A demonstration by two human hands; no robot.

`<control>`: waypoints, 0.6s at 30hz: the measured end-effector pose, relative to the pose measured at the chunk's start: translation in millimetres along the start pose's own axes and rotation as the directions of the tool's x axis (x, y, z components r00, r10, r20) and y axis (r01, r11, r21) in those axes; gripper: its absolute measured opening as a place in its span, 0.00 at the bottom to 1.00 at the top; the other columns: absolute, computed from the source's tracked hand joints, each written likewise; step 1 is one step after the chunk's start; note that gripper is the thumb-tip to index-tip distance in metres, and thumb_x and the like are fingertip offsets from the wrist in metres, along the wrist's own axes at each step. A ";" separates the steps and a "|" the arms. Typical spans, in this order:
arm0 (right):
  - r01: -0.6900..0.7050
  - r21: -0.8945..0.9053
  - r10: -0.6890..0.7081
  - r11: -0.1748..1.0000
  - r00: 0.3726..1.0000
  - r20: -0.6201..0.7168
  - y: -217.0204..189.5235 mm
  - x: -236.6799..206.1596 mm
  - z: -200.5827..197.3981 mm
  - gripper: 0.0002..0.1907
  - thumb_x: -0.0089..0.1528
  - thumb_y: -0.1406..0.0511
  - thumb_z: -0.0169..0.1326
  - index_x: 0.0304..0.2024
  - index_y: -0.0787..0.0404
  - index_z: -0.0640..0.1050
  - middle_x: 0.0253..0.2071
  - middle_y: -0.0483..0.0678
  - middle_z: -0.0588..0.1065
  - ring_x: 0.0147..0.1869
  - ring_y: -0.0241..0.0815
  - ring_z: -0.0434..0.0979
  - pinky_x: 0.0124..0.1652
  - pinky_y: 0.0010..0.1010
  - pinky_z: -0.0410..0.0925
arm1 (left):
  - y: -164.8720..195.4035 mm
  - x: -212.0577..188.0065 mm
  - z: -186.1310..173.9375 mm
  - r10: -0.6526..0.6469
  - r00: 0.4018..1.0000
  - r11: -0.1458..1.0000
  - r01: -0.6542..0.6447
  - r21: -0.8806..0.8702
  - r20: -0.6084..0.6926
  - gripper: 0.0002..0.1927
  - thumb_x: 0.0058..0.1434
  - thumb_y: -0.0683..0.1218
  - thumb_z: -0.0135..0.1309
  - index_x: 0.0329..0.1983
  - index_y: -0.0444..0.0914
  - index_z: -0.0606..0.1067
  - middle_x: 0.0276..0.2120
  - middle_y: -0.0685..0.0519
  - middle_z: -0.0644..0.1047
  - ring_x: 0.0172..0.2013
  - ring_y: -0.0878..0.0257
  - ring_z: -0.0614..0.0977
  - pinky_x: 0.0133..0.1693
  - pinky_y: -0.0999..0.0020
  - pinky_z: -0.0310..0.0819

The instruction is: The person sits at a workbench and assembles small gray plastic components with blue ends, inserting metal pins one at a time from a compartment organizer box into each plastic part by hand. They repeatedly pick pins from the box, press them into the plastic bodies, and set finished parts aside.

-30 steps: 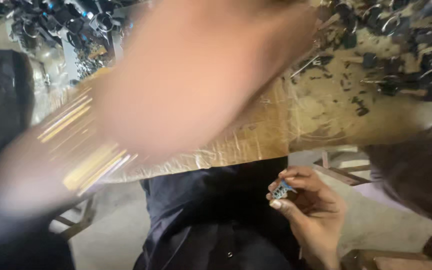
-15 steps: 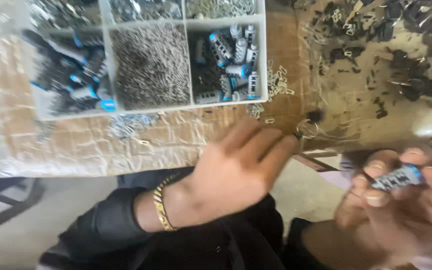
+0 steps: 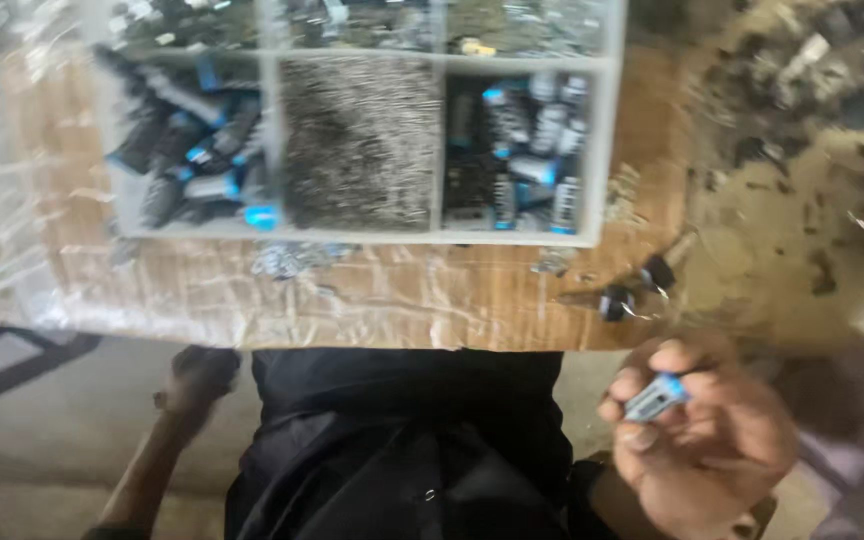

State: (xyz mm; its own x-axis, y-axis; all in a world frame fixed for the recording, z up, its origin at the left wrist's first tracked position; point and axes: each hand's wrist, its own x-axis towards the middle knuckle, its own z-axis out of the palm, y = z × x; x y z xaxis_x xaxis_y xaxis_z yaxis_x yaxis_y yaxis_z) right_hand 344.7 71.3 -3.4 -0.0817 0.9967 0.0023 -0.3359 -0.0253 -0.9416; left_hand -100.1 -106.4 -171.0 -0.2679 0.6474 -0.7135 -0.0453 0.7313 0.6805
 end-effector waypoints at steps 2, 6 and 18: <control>-0.067 0.048 0.060 0.997 0.989 0.134 7.7 1.9 6.6 0.28 0.61 0.84 0.60 0.63 0.64 0.77 0.57 0.60 0.73 0.51 0.47 0.81 0.44 0.32 0.83 | -28.4 5.4 -14.3 -0.243 0.941 0.846 0.323 0.423 -0.233 0.08 0.69 0.42 0.54 0.36 0.34 0.78 0.33 0.43 0.76 0.33 0.54 0.77 0.32 0.58 0.74; -0.216 0.076 0.181 0.973 0.928 0.325 25.1 0.8 26.3 0.29 0.61 0.85 0.61 0.63 0.64 0.76 0.58 0.61 0.72 0.53 0.49 0.81 0.45 0.35 0.82 | 22.2 -27.4 -5.3 -0.309 0.949 0.333 0.052 0.942 0.056 0.08 0.65 0.47 0.52 0.41 0.43 0.81 0.36 0.48 0.80 0.37 0.50 0.82 0.36 0.55 0.77; -0.196 -0.023 0.193 0.980 0.929 0.314 24.9 0.2 88.1 0.26 0.60 0.84 0.61 0.60 0.67 0.77 0.57 0.64 0.73 0.54 0.47 0.81 0.48 0.33 0.81 | 216.0 -41.5 76.7 0.938 0.094 -0.123 -0.810 0.574 0.333 0.14 0.55 0.43 0.65 0.44 0.37 0.82 0.43 0.48 0.78 0.42 0.54 0.81 0.41 0.63 0.81</control>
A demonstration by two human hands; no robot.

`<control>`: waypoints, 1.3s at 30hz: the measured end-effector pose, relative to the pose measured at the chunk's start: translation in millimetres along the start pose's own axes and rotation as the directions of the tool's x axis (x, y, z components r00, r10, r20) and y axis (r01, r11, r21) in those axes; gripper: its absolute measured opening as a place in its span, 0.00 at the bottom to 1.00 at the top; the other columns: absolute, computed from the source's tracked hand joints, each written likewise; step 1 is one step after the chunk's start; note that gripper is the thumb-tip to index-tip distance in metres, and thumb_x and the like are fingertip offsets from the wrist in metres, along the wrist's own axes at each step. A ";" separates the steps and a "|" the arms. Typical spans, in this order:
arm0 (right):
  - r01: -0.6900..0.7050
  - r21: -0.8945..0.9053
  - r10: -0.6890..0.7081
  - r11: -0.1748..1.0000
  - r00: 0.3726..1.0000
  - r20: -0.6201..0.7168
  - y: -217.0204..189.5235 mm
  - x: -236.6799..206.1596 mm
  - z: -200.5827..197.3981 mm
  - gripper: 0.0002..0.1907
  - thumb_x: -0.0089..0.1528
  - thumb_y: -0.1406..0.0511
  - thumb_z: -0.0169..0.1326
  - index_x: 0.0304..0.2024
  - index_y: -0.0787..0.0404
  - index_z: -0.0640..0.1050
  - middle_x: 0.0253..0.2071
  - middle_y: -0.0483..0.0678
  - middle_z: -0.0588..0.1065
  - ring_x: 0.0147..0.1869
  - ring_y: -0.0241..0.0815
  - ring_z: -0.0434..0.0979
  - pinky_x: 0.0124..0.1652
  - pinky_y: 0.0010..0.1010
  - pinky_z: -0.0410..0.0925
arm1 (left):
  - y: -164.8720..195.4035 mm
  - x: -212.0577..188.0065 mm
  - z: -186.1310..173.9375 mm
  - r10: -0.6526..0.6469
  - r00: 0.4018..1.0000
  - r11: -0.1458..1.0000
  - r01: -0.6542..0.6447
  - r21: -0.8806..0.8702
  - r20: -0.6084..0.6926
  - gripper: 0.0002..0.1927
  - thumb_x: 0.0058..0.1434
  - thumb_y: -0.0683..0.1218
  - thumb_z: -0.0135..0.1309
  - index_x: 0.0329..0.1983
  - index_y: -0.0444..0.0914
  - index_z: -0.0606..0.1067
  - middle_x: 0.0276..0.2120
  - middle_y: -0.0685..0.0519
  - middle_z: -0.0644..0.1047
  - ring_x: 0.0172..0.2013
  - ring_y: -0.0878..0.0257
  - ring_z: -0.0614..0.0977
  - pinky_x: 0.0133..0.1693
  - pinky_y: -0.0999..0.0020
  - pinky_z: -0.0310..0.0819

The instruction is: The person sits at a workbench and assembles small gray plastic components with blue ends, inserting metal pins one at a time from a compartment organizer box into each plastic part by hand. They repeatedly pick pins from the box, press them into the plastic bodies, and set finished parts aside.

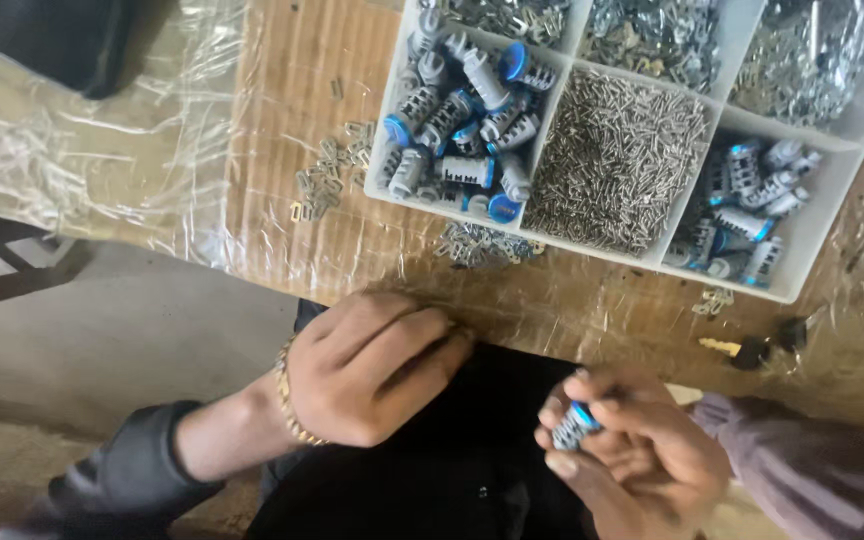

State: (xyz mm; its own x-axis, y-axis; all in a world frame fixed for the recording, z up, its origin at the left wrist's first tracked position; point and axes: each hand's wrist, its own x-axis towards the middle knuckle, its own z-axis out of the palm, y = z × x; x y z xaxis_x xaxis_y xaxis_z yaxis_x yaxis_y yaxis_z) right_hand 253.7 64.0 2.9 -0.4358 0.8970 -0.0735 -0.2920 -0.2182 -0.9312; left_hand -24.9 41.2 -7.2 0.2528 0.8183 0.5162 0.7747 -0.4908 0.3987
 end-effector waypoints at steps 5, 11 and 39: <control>-0.138 0.046 0.140 0.989 0.989 -0.052 13.2 4.7 14.9 0.25 0.59 0.85 0.60 0.58 0.69 0.76 0.60 0.65 0.71 0.56 0.50 0.79 0.53 0.39 0.80 | -0.7 0.3 -39.4 -0.310 0.950 0.942 0.311 -0.130 0.022 0.10 0.58 0.38 0.68 0.41 0.34 0.80 0.38 0.48 0.80 0.39 0.56 0.83 0.39 0.65 0.80; -0.108 0.133 0.114 0.985 0.993 -0.042 19.1 8.4 23.2 0.20 0.62 0.83 0.64 0.56 0.72 0.77 0.55 0.62 0.71 0.53 0.48 0.81 0.48 0.33 0.80 | 37.5 15.4 -12.6 -0.527 0.844 0.602 0.456 -0.656 0.103 0.09 0.64 0.36 0.66 0.44 0.36 0.78 0.42 0.51 0.81 0.42 0.58 0.86 0.43 0.69 0.82; -0.176 0.088 0.169 0.980 0.982 0.082 30.1 22.2 21.8 0.22 0.59 0.81 0.63 0.56 0.69 0.79 0.57 0.64 0.74 0.52 0.49 0.82 0.45 0.38 0.83 | 6.5 6.4 -31.7 -0.561 0.827 0.796 0.551 0.251 -0.038 0.31 0.53 0.44 0.65 0.60 0.31 0.74 0.38 0.43 0.76 0.37 0.47 0.76 0.41 0.54 0.73</control>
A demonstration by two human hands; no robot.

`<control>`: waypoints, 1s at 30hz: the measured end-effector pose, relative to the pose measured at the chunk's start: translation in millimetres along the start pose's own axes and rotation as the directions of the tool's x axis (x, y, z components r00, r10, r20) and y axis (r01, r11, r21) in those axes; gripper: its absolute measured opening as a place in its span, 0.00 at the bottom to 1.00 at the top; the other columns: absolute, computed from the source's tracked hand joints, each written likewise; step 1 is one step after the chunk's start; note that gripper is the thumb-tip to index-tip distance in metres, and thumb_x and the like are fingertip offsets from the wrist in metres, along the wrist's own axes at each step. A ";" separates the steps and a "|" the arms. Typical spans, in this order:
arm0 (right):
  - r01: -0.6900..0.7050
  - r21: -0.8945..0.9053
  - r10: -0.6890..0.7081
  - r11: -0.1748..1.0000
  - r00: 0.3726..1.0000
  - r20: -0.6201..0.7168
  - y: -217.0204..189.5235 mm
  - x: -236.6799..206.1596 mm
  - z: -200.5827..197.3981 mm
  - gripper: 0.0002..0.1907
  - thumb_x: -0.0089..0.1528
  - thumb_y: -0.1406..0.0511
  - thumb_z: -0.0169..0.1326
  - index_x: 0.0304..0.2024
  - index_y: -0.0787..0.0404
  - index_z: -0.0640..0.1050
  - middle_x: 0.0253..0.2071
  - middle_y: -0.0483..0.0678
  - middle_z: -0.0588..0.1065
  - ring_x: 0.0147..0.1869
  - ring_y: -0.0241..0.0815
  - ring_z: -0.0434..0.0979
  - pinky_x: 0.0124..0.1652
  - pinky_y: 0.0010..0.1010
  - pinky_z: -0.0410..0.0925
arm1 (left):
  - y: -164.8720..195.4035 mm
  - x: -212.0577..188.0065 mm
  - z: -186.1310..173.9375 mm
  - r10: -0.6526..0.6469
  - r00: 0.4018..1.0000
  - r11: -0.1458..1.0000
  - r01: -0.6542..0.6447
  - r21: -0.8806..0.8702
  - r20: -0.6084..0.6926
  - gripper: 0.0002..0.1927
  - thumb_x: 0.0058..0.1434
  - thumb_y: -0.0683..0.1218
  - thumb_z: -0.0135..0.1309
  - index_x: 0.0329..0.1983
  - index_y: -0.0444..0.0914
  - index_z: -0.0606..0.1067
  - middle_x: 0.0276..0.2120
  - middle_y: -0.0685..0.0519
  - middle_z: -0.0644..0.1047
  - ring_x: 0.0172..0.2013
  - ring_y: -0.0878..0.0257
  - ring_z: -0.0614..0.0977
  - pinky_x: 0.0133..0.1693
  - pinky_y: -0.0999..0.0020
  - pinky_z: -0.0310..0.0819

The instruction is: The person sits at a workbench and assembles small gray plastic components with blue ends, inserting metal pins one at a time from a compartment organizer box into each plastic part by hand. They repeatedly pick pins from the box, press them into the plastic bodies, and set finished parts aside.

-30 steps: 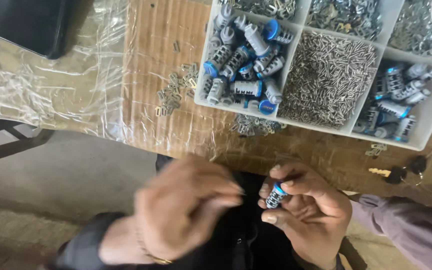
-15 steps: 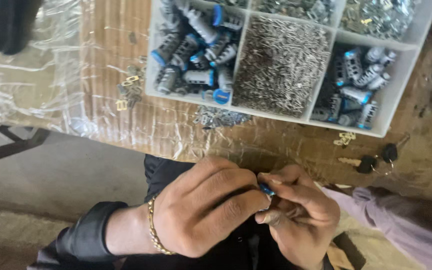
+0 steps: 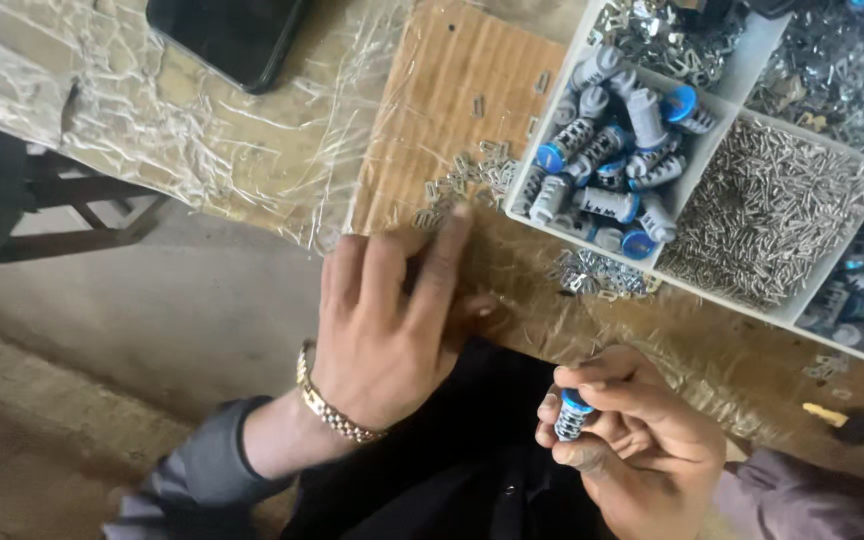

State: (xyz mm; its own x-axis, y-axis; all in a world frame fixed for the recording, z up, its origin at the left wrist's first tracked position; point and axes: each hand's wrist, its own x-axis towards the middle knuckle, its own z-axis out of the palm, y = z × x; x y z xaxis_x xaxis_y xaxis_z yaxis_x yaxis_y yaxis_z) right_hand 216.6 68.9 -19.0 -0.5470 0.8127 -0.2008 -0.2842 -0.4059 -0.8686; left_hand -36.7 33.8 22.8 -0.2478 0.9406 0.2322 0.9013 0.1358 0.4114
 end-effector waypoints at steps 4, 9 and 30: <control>-0.010 0.018 0.009 1.000 0.999 0.053 -20.0 4.9 1.5 0.21 0.59 0.83 0.64 0.54 0.70 0.79 0.54 0.63 0.74 0.53 0.51 0.82 0.49 0.43 0.84 | -10.9 -21.0 -1.5 0.043 0.999 0.972 -0.035 -0.234 0.028 0.26 0.67 0.47 0.64 0.66 0.36 0.73 0.43 0.51 0.75 0.43 0.54 0.76 0.46 0.60 0.73; 0.055 -0.016 -0.056 0.998 0.998 -0.022 -13.8 0.2 6.9 0.22 0.59 0.82 0.64 0.55 0.69 0.79 0.55 0.63 0.74 0.51 0.49 0.82 0.46 0.36 0.83 | 0.2 7.5 -8.6 0.115 0.987 0.988 -0.125 0.086 0.113 0.32 0.52 0.60 0.64 0.57 0.41 0.80 0.39 0.47 0.76 0.37 0.50 0.75 0.40 0.56 0.70; 0.103 0.080 -0.067 0.991 0.929 -0.365 -28.9 -59.2 -26.3 0.23 0.61 0.82 0.62 0.58 0.68 0.78 0.56 0.63 0.73 0.51 0.49 0.81 0.48 0.38 0.82 | 82.0 10.5 32.5 0.327 0.930 0.763 -0.155 -0.628 0.169 0.15 0.55 0.38 0.70 0.44 0.40 0.80 0.40 0.52 0.79 0.42 0.55 0.82 0.43 0.64 0.79</control>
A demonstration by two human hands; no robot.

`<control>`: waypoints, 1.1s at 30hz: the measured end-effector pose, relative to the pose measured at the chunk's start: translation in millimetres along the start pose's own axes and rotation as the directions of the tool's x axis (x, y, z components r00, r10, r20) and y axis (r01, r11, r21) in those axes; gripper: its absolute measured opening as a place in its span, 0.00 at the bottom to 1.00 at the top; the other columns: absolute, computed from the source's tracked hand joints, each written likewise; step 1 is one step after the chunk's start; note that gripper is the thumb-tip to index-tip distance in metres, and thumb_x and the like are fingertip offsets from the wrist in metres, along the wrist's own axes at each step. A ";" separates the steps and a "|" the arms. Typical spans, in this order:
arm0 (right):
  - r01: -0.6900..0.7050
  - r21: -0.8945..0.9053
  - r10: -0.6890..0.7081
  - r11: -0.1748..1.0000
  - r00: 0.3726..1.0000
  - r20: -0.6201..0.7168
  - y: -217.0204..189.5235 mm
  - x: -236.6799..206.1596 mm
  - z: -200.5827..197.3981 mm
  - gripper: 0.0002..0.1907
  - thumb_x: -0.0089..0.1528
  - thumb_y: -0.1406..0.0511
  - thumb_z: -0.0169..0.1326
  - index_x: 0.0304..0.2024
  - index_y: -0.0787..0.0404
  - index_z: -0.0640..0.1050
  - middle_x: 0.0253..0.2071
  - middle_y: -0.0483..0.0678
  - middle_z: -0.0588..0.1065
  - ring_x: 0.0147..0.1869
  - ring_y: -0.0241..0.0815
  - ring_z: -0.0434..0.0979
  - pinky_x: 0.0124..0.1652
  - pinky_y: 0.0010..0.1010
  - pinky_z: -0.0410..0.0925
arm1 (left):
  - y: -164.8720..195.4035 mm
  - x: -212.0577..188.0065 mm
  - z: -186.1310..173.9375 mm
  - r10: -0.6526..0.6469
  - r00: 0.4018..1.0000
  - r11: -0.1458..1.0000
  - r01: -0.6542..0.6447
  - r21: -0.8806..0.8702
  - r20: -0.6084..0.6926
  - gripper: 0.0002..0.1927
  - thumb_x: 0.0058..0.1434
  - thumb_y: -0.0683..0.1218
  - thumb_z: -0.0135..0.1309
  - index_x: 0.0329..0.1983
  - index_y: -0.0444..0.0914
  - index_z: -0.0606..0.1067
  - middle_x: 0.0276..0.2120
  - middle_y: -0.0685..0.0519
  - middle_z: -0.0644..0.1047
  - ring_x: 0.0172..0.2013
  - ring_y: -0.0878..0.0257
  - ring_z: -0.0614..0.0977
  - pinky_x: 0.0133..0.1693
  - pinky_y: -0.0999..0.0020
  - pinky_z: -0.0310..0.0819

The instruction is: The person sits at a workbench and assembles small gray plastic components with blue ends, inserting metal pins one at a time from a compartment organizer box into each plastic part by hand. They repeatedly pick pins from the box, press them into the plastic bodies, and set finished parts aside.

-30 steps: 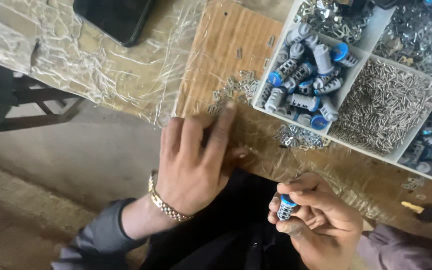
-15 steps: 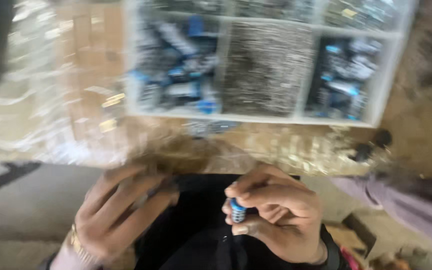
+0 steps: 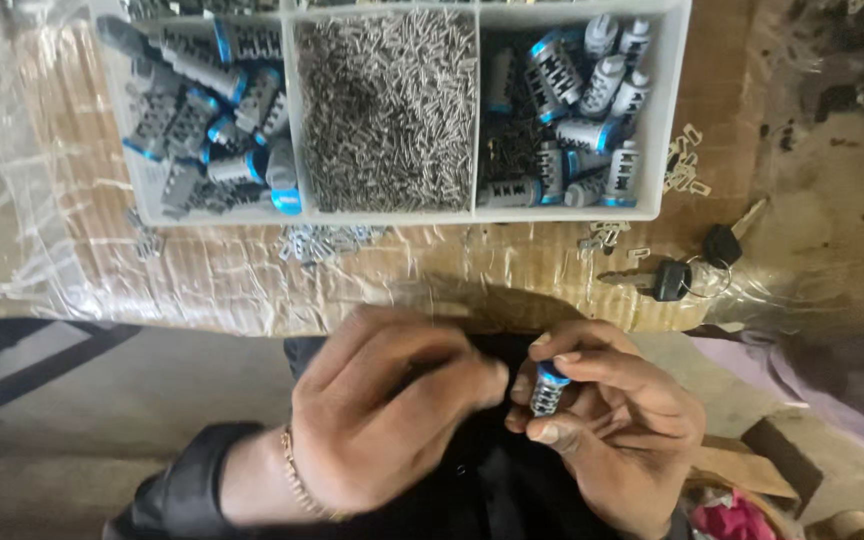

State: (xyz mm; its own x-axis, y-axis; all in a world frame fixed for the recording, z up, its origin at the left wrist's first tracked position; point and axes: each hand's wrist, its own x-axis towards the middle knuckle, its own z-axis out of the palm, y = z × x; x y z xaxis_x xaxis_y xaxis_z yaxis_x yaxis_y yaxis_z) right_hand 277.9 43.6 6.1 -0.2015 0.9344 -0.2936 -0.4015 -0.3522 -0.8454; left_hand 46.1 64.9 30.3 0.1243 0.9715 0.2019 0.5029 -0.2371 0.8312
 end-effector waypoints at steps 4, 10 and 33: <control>0.032 -0.042 -0.033 0.999 0.999 -0.019 -5.9 1.3 -1.8 0.19 0.62 0.81 0.64 0.54 0.69 0.78 0.54 0.63 0.74 0.50 0.48 0.81 0.47 0.36 0.83 | 15.0 14.3 5.3 -0.098 0.993 0.993 0.094 -0.064 -0.065 0.13 0.56 0.35 0.66 0.41 0.40 0.78 0.40 0.54 0.81 0.42 0.58 0.85 0.44 0.66 0.82; 0.020 -0.262 -0.019 0.965 1.000 0.008 -3.3 4.6 1.0 0.19 0.60 0.79 0.63 0.54 0.73 0.79 0.54 0.62 0.75 0.51 0.45 0.83 0.45 0.26 0.80 | 16.0 22.0 -0.7 0.183 0.983 0.981 -0.181 -0.065 0.026 0.14 0.53 0.35 0.67 0.42 0.33 0.79 0.40 0.48 0.79 0.40 0.52 0.83 0.43 0.61 0.81; 0.088 -0.071 -0.088 0.994 0.996 0.010 7.1 -1.0 -12.3 0.18 0.59 0.79 0.64 0.51 0.69 0.81 0.50 0.61 0.77 0.44 0.47 0.83 0.43 0.33 0.82 | 12.4 28.2 -2.8 -0.164 0.959 0.972 0.197 -0.126 0.233 0.13 0.58 0.43 0.62 0.48 0.40 0.81 0.38 0.55 0.77 0.36 0.62 0.82 0.35 0.69 0.78</control>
State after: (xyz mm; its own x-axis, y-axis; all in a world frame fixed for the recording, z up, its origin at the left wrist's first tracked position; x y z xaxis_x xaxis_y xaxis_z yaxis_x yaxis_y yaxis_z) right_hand 286.3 40.7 -5.1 -0.1744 0.9612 -0.2138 -0.3532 -0.2638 -0.8976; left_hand 53.5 89.3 47.7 0.2356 0.9698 -0.0632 0.4060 -0.0391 0.9130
